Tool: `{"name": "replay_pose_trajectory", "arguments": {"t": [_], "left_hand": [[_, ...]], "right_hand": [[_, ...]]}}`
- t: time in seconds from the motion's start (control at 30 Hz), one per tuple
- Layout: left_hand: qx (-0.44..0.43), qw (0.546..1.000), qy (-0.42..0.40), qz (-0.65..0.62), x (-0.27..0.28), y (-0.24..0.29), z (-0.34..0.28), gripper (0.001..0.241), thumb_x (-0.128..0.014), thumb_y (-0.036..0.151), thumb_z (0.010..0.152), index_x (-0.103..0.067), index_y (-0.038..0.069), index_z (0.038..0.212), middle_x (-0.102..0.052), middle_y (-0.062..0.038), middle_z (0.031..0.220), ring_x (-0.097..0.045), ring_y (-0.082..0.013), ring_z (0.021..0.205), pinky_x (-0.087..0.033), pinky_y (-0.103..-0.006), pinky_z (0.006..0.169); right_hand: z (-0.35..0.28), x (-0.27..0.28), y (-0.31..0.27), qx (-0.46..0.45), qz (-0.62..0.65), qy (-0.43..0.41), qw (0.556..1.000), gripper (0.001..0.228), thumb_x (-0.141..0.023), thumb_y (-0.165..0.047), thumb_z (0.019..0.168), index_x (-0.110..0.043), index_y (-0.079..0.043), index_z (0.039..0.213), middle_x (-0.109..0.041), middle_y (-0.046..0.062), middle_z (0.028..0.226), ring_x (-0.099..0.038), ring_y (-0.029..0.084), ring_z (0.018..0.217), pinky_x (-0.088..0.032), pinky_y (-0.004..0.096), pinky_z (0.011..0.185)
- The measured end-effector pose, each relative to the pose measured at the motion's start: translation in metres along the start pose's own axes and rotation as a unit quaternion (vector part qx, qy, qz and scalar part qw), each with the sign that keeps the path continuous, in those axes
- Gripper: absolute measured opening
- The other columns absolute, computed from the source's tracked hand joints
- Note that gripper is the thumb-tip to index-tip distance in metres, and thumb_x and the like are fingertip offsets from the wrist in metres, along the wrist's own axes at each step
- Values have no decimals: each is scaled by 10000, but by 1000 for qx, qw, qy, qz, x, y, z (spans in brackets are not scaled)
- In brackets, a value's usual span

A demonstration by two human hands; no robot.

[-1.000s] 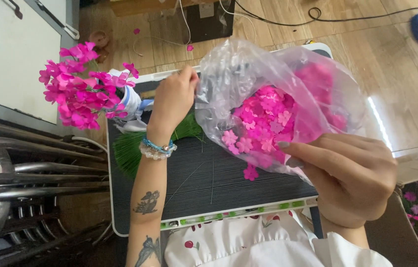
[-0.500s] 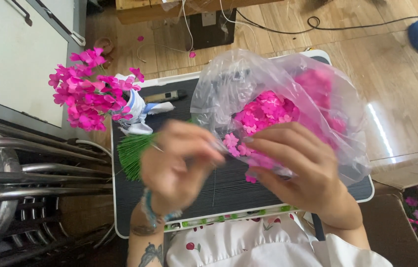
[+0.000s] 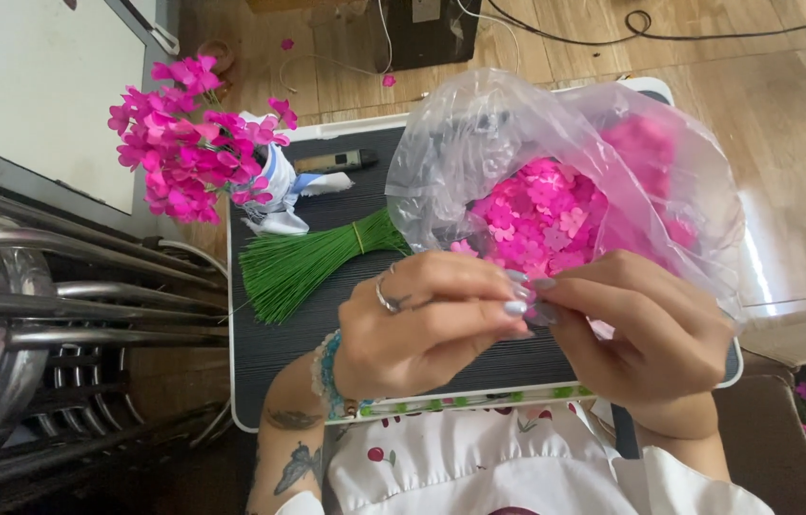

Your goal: The person assembles artificial flowers by hand, taking small pink petals from a plastic bag and sliding them onto green wire stems.

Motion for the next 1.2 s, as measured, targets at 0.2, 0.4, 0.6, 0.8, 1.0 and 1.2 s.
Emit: {"name": "replay_pose_trajectory", "arguments": {"t": [0.2,0.4,0.6,0.8,1.0,1.2], "left_hand": [[-102,990,-71,65,-7,19,-3,205,-722,-18,867,-594,-50,1023,-587,-169,1034,-683,-315,917,-637,-380,844],[-309,918,-12,250,-27,34,-23,75,-722,37,849,-692,-1,906,-605,-125,953,-658,-196,832,-652,-271,755],[-27,999,-26,-39,-12,-1,-6,255,-755,165,819,-632,69,1021,-608,-90,1013,-673,-241,917,-603,-338,861],[76,986,-24,-144,-17,-28,-7,313,-797,129,754,-634,89,1017,-632,-99,954,-642,-183,854,-547,-246,712],[151,965,-42,-211,-24,-37,-12,186,-708,177,826,-649,103,985,-630,-77,946,-640,-187,842,-554,-269,753],[120,986,-10,-117,-15,-29,0,117,-707,94,813,-630,53,891,-612,-73,840,-620,-197,775,-520,-289,729]], "right_hand": [[-8,8,-3,15,-38,11,999,23,-575,86,817,-587,101,829,-632,206,720,-587,250,566,-490,322,550],[-31,13,1,38,-98,53,993,33,-581,82,834,-610,69,827,-641,214,737,-615,267,575,-513,355,548],[-18,12,-5,120,-60,-34,990,93,-552,-1,845,-627,29,890,-666,157,804,-617,243,599,-504,327,559],[-16,13,1,63,-68,-74,993,62,-644,-37,819,-635,0,868,-688,134,831,-613,204,585,-479,303,567],[-21,5,-4,92,-62,-100,989,122,-672,-84,796,-593,4,824,-695,136,850,-615,215,564,-476,301,526],[-9,3,-2,14,-73,-25,997,135,-707,-22,796,-598,48,831,-671,139,774,-548,190,520,-440,303,506]]}}
Point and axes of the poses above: each hand's wrist, its own z-axis towards the middle knuckle, its own x-axis out of the back of the hand, y = z × x, the point moved 9 cm from there along z, towards the middle knuckle
